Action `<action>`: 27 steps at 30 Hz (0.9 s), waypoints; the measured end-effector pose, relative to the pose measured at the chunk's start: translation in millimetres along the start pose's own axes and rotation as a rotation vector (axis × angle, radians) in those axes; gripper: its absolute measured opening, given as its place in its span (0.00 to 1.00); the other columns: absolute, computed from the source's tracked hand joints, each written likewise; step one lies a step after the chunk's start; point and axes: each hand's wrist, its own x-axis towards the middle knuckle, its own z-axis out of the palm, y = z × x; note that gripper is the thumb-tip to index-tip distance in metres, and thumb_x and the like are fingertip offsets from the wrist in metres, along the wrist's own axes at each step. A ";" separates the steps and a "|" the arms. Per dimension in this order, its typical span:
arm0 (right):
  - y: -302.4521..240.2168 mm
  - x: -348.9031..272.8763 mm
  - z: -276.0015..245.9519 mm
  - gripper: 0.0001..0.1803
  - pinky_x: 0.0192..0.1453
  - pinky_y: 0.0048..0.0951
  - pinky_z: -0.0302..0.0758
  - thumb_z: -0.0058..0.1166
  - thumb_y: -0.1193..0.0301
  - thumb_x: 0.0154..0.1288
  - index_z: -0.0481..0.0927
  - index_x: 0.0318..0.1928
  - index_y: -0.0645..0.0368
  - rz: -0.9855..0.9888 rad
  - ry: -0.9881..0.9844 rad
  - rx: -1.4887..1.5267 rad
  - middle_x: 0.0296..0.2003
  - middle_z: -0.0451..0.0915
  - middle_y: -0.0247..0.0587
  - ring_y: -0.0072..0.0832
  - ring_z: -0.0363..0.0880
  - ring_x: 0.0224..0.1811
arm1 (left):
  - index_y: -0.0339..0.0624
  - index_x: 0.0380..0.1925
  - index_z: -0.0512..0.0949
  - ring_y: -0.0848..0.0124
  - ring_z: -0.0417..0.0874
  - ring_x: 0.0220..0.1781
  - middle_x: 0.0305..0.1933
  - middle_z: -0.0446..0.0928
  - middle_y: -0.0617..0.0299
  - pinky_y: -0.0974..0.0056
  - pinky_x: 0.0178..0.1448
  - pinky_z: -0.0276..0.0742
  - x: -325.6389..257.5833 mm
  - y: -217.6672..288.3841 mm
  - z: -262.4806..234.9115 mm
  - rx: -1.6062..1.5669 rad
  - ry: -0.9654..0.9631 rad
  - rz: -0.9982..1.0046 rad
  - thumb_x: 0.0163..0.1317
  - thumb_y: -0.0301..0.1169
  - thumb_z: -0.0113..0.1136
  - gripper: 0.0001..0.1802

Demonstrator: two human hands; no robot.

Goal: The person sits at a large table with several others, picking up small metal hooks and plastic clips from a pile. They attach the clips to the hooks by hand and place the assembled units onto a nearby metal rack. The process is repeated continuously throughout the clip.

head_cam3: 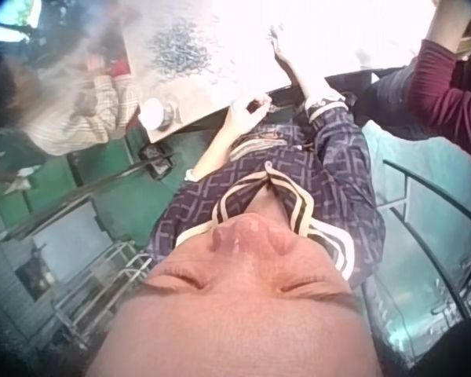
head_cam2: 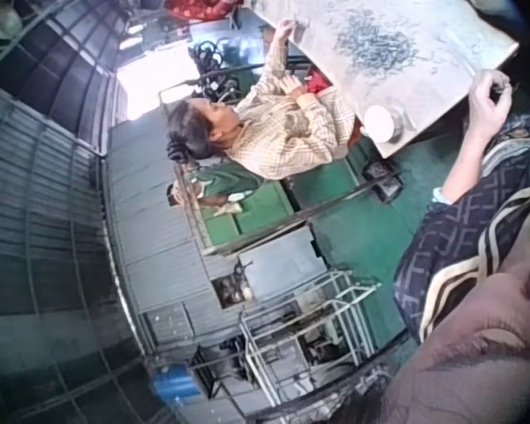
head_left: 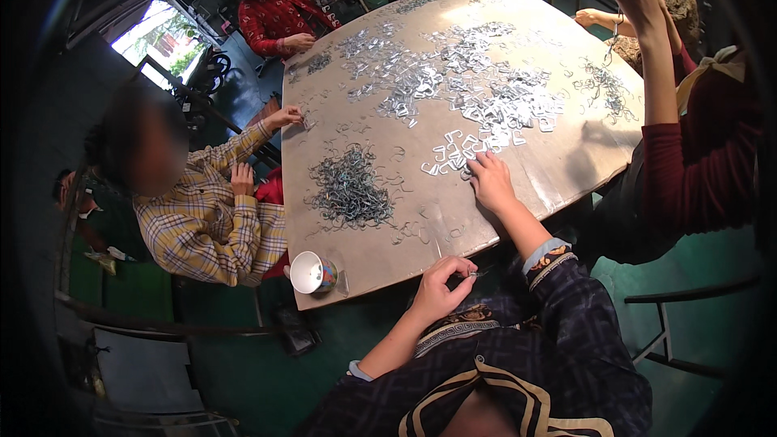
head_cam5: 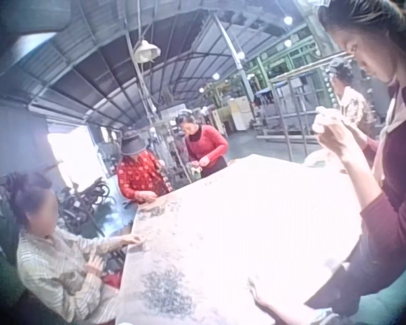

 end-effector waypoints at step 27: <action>5.6 -71.4 -38.2 0.15 0.46 0.42 0.69 0.61 0.75 0.53 0.79 0.44 0.57 0.135 0.254 0.249 0.35 0.76 0.45 0.44 0.74 0.41 | 0.37 0.27 0.73 0.63 0.82 0.38 0.34 0.80 0.57 0.63 0.47 0.75 -8.5 -3.1 8.5 -0.027 -0.027 -0.035 0.52 0.22 0.64 0.08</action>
